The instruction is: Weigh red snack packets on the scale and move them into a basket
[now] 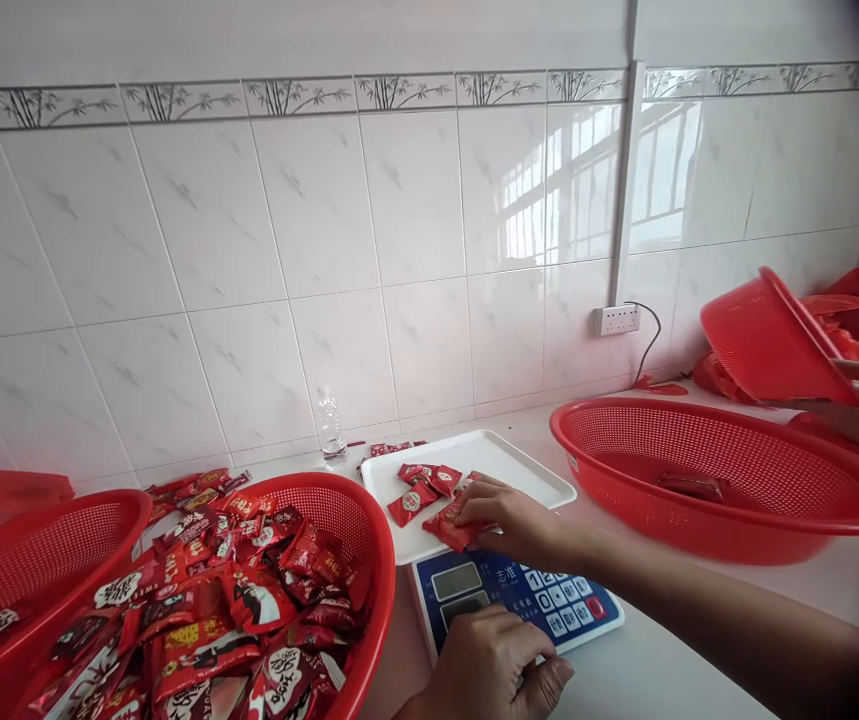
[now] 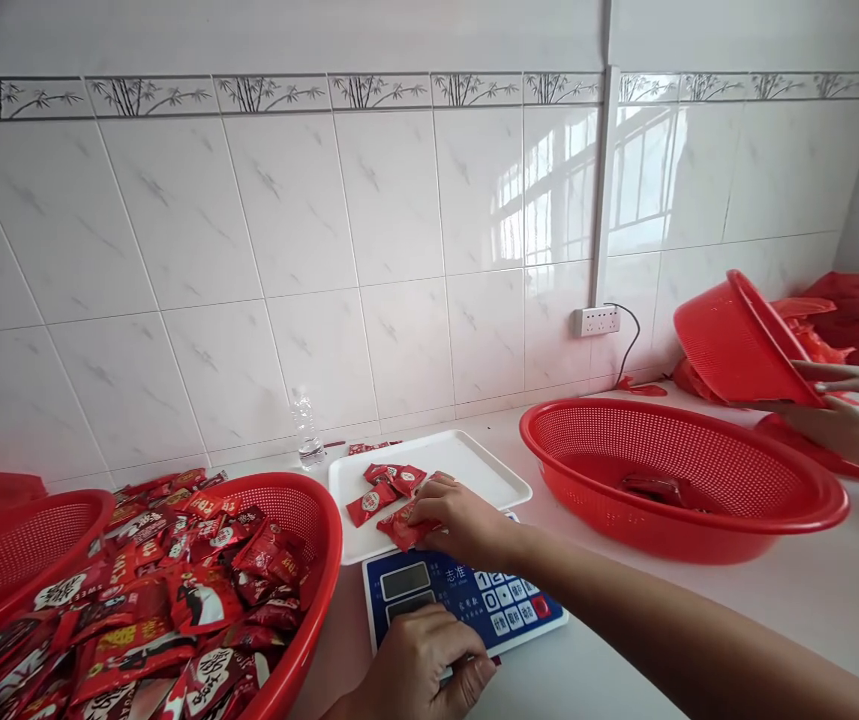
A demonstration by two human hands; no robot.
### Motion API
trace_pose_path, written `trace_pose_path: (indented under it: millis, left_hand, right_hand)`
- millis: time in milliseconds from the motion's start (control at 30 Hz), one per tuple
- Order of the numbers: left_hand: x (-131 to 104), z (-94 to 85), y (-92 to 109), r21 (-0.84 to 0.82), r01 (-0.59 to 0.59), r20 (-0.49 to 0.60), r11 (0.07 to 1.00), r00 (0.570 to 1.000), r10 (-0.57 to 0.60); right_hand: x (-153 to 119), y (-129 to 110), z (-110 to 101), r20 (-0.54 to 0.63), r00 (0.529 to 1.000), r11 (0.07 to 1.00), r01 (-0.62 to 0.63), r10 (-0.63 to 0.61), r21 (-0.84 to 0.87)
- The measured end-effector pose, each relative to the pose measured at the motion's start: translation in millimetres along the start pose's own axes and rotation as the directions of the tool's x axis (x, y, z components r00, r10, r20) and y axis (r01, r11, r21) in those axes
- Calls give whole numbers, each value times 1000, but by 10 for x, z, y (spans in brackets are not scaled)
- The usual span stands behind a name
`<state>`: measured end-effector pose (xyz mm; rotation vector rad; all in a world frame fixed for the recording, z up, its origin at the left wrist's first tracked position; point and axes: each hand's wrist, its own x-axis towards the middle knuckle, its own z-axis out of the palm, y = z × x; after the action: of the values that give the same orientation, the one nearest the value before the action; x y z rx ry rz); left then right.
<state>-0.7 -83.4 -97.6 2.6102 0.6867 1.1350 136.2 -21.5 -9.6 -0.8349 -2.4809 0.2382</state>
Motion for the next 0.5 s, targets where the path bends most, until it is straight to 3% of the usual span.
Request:
trace_pose_path:
  millis: [100,167,233,333,400,500]
  left_hand:
    - [1,0,6,-6,4,5,1000,1000,-4]
    - [-1,-3,6,-4,7,15,1000,1000,-7]
    - [-6,-7,2,-4,13,25,1000,1000,-13]
    - [-12,-13,-5,-10,24,35,1000,999,-23]
    - [-13,-13,-10,-9,35,39,999,999,-35]
    - [-13,-4,-17,-3,41,35,999,999,-41]
  right_hand:
    - [6,-35,-95,-40,999,998,-26,29,59]
    - [44,-32,-134,-113,984,986,-122,135,114]
    - [110,3,-140,-174,938,934,-251,300,253]
    - [216,95,-99,-171,848,825,-409,501,390]
    - [258,140,-63,-176,830,839,-481,529,254]
    - [284,119,-14,-124,878,882,-470,463,-39]
